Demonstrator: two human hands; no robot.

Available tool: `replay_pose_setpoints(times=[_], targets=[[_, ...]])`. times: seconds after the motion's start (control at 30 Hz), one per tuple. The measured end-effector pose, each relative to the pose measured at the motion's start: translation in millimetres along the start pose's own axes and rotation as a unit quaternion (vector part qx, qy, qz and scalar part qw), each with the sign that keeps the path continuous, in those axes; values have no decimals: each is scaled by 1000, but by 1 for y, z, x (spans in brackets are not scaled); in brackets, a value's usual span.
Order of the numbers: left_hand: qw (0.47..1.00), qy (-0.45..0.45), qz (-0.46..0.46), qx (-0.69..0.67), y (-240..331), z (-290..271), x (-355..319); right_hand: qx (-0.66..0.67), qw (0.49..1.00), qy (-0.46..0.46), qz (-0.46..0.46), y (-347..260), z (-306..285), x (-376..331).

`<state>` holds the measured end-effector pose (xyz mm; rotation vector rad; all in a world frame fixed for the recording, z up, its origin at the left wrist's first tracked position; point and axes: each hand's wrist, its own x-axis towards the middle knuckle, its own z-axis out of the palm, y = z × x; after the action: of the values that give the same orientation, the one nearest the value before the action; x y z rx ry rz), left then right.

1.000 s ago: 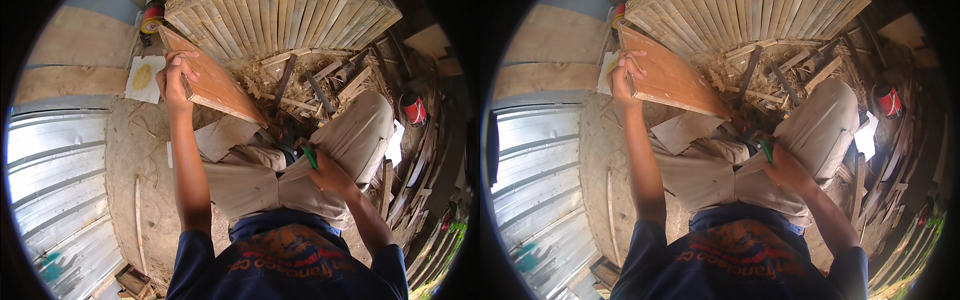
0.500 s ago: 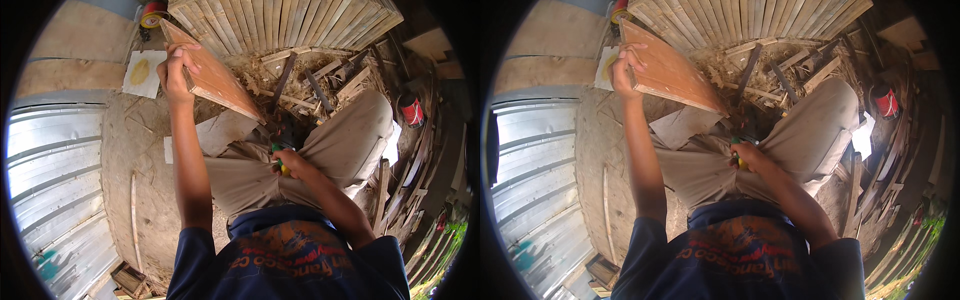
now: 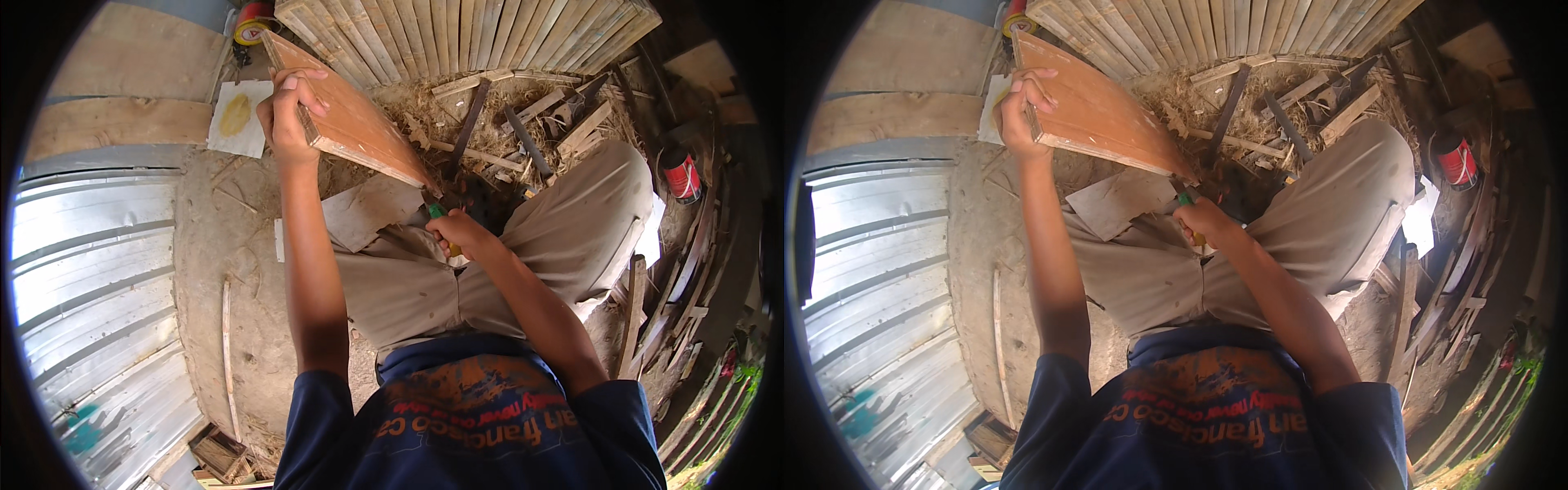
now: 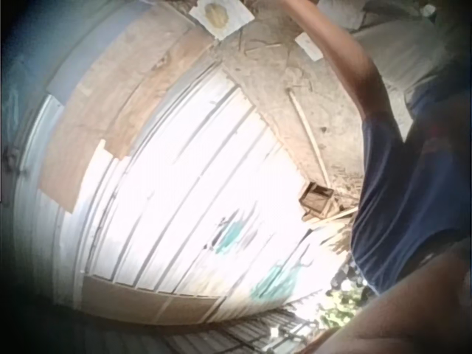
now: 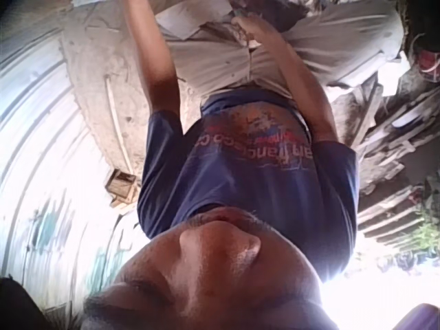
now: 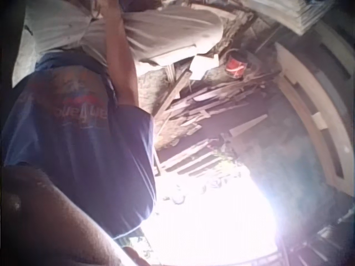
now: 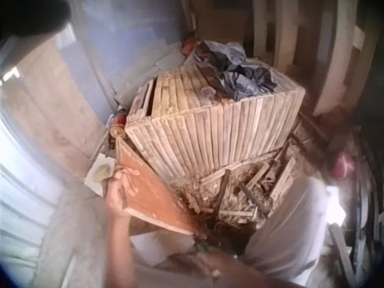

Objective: The person scrapes a rectangular piece of wood with a metal scraper to remove a surface layer, then uses a hammer to chip away at the edges. The person holds the wood with one hand and manipulates the tools with the other.

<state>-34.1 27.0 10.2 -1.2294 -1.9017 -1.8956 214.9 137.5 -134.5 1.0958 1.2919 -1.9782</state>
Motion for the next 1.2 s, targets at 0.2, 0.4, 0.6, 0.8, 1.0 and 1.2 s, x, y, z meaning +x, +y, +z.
replay_pose_setpoints(times=[0.2,0.4,0.6,0.8,1.0,1.2], targets=[[997,-29,71,16,-3,10,6,-2,999,2,-33,-4,-1,0],[994,-39,96,23,-6,17,6,-105,991,28,-78,-2,0,-9],[999,0,-34,-25,4,12,4,-48,997,0,-66,0,-7,-6],[999,-12,-41,9,10,10,-2,-15,999,-5,-30,-7,-12,-3],[1000,-18,-18,13,11,11,-2,-99,992,9,-81,-7,-14,-12],[1000,-13,-4,20,25,33,-15,-186,975,40,-116,-4,-19,-15]])
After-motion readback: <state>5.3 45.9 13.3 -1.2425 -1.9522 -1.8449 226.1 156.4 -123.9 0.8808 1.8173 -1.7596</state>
